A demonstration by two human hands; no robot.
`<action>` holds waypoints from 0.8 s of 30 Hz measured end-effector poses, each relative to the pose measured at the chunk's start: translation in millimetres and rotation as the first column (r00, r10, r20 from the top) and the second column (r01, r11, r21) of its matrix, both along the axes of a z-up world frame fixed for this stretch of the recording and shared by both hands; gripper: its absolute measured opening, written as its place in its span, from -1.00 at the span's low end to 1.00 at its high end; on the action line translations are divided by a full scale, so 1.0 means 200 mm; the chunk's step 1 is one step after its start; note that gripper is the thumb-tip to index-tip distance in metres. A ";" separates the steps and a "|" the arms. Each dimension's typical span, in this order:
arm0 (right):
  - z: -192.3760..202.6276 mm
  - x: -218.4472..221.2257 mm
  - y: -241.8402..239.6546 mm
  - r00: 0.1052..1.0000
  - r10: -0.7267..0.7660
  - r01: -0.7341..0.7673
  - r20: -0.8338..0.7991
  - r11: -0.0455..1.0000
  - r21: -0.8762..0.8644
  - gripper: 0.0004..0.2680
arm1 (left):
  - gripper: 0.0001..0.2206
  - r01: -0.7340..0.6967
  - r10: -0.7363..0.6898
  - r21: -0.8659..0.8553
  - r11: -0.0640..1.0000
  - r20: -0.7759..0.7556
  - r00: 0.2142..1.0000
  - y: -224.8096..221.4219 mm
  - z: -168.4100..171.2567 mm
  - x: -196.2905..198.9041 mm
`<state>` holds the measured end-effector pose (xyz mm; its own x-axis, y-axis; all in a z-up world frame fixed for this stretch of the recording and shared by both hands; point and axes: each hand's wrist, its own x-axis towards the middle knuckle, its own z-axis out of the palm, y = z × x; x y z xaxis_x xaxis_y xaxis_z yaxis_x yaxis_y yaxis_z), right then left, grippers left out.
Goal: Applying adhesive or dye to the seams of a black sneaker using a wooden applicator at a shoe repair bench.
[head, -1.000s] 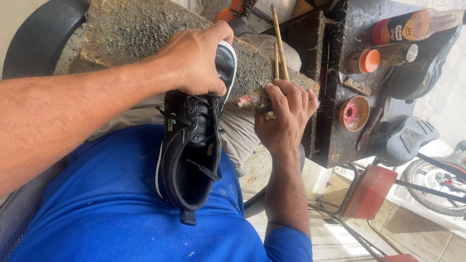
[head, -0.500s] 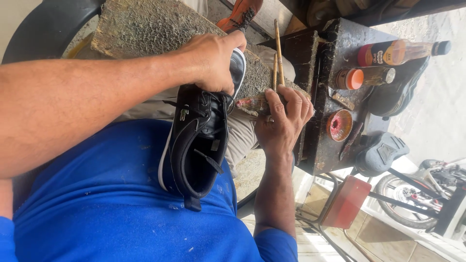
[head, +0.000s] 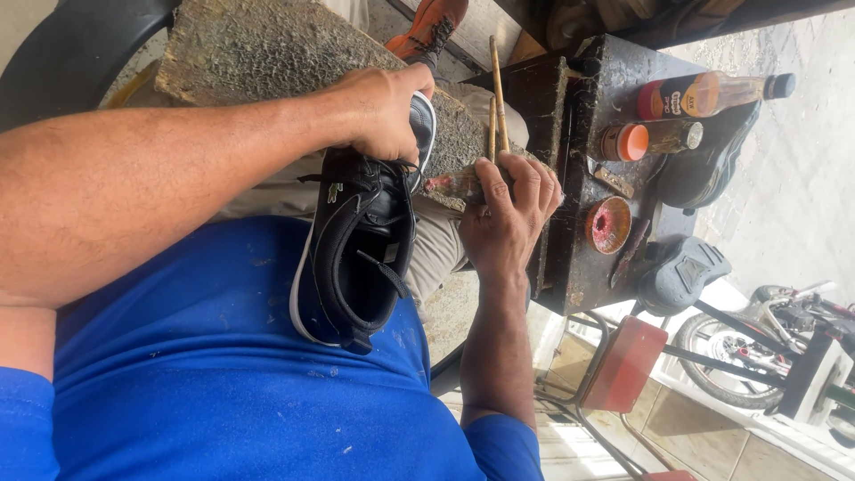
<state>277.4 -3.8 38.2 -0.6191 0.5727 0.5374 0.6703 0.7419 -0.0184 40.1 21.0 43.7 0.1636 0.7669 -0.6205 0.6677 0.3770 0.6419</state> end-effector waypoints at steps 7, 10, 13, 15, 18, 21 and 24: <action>0.01 0.00 0.00 1.000 0.000 0.000 0.017 1.000 -0.001 -0.65 | -0.35 0.028 -0.028 0.005 1.000 -0.018 0.999 0.01 0.01 0.01; 0.00 0.01 0.01 1.000 -0.003 0.003 0.018 1.000 0.003 -0.66 | -0.32 0.036 -0.036 0.013 0.999 -0.032 0.999 0.01 0.02 0.01; -0.01 0.02 0.01 1.000 -0.013 0.013 0.012 1.000 0.008 -0.64 | -0.34 0.036 -0.035 0.028 0.999 -0.026 0.999 0.00 0.03 0.01; -0.01 0.03 0.02 1.000 -0.012 0.012 0.013 1.000 0.002 -0.69 | -0.36 0.035 -0.035 0.012 0.999 -0.023 0.999 0.00 0.05 0.01; 0.01 0.02 0.01 1.000 -0.020 0.020 0.014 1.000 0.007 -0.70 | -0.30 0.046 -0.045 0.042 0.998 -0.019 0.999 0.00 0.06 0.01; 0.02 0.02 0.01 1.000 -0.015 0.015 0.011 1.000 0.018 -0.71 | -0.29 0.067 -0.062 0.110 0.992 -0.047 0.997 0.01 0.03 0.02; 0.02 0.02 0.01 1.000 0.002 -0.001 -0.007 1.000 0.012 -0.69 | -0.29 0.078 -0.076 0.102 0.992 -0.028 0.997 0.01 0.06 0.02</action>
<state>281.6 -1.6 42.9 -0.6161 0.5655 0.5484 0.6691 0.7430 -0.0145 44.9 23.2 55.9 0.2110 0.8125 -0.5434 0.7076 0.2566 0.6583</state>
